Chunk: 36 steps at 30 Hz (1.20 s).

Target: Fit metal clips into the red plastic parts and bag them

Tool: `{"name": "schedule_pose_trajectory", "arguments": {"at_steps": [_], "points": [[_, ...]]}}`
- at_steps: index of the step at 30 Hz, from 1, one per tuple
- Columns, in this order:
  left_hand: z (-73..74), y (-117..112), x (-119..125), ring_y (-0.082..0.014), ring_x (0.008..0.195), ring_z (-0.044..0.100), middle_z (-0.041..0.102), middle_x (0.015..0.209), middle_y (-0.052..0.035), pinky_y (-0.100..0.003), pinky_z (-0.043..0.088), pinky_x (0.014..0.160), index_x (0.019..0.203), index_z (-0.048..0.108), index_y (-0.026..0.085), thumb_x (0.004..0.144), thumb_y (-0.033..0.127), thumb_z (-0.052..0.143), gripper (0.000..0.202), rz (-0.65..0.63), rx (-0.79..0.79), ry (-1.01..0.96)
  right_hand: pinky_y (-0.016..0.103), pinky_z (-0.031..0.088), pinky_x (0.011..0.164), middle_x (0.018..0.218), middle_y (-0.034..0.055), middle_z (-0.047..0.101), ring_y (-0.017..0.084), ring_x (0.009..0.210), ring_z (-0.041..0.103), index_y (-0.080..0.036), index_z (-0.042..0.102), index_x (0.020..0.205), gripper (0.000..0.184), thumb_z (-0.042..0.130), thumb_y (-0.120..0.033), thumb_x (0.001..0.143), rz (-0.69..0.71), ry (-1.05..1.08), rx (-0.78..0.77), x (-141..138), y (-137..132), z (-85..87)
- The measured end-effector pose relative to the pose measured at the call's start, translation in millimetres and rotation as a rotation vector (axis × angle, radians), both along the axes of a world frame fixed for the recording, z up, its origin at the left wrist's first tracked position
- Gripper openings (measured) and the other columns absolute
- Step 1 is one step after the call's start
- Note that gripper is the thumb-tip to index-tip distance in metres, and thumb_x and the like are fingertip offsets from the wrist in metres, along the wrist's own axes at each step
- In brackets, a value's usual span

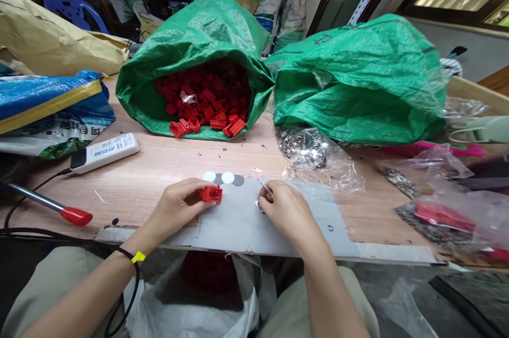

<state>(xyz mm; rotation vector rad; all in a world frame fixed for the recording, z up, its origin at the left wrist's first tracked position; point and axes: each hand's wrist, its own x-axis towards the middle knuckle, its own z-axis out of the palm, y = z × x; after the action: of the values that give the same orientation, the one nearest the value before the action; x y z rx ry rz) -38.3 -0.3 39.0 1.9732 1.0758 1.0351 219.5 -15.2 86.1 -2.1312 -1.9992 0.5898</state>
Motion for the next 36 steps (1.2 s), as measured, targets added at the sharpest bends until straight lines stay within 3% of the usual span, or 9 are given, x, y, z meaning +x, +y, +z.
{"name": "schedule_pose_trajectory", "arguments": {"at_steps": [5,8,11,17,25,30,33,36], "points": [[3.9,-2,1,-0.0173,0.091,0.07,0.075,0.1,-0.0032,-0.028,0.052,0.081,0.105,0.073,0.021,0.082,0.017,0.077,0.024,0.02,0.015,0.021,0.029,0.037,0.06,0.068,0.0003,0.064,0.017,0.062,0.055,-0.021,0.066,0.077,0.012,0.061,-0.032,0.08,-0.025,0.281,0.056,-8,4,-6.6],[4.5,-3,2,-0.0176,0.087,0.07,0.076,0.098,-0.0036,-0.028,0.053,0.079,0.105,0.073,0.02,0.079,0.021,0.081,0.027,0.026,0.018,0.024,0.029,0.041,0.062,0.075,0.0022,0.067,0.018,0.066,0.058,-0.02,0.069,0.082,0.025,0.064,-0.044,0.08,-0.015,0.559,0.054,-23,6,-14.8],[3.2,-3,3,-0.0171,0.083,0.071,0.077,0.095,-0.0034,-0.027,0.053,0.075,0.103,0.073,0.019,0.077,0.023,0.083,0.028,0.022,0.052,0.012,0.031,0.045,0.067,0.083,0.0041,0.07,0.02,0.075,0.062,-0.019,0.068,0.088,0.029,0.068,-0.045,0.076,-0.024,0.711,0.036,-39,7,-22.2],[1.2,-2,4,-0.0157,0.083,0.071,0.077,0.094,-0.0022,-0.025,0.054,0.076,0.102,0.073,0.019,0.077,0.016,0.082,0.027,-0.004,0.149,0.01,0.032,0.047,0.07,0.077,0.0033,0.07,0.02,0.074,0.064,-0.02,0.062,0.09,0.028,0.068,-0.039,0.071,-0.078,0.737,0.006,-54,9,-24.5],[-3.8,-3,5,-0.0167,0.083,0.071,0.077,0.093,-0.0029,-0.026,0.053,0.076,0.097,0.073,0.019,0.078,0.006,0.074,0.023,-0.036,0.222,0.039,0.029,0.042,0.058,0.068,-0.0007,0.066,0.015,0.059,0.053,-0.02,0.062,0.093,0.027,0.065,-0.037,0.073,-0.049,0.709,-0.043,-54,8,-26.7],[-3.5,-4,4,-0.0145,0.078,0.069,0.076,0.089,-0.001,-0.024,0.05,0.071,0.096,0.071,0.019,0.077,0.005,0.073,0.024,-0.04,0.174,0.029,0.027,0.043,0.06,0.072,0.0,0.066,0.015,0.064,0.056,-0.017,0.066,0.101,0.037,0.073,-0.04,0.072,0.017,0.776,-0.086,-49,9,-25.0],[-0.6,-5,3,-0.0138,0.075,0.067,0.074,0.086,-0.0002,-0.024,0.048,0.069,0.094,0.071,0.019,0.079,0.011,0.075,0.017,-0.032,0.101,0.031,0.024,0.037,0.048,0.08,0.0011,0.066,0.01,0.054,0.049,-0.018,0.066,0.11,0.045,0.075,-0.046,0.076,0.025,0.833,-0.19,-41,9,-23.7],[2.0,-5,3,-0.0132,0.073,0.065,0.073,0.084,0.0005,-0.023,0.047,0.066,0.092,0.07,0.019,0.079,0.012,0.076,0.017,-0.029,0.033,0.045,0.022,0.028,0.041,0.07,-0.0015,0.061,0.008,0.046,0.041,-0.017,0.065,0.112,0.045,0.072,-0.047,0.079,-0.009,0.852,-0.211,-38,9,-24.3]]}}
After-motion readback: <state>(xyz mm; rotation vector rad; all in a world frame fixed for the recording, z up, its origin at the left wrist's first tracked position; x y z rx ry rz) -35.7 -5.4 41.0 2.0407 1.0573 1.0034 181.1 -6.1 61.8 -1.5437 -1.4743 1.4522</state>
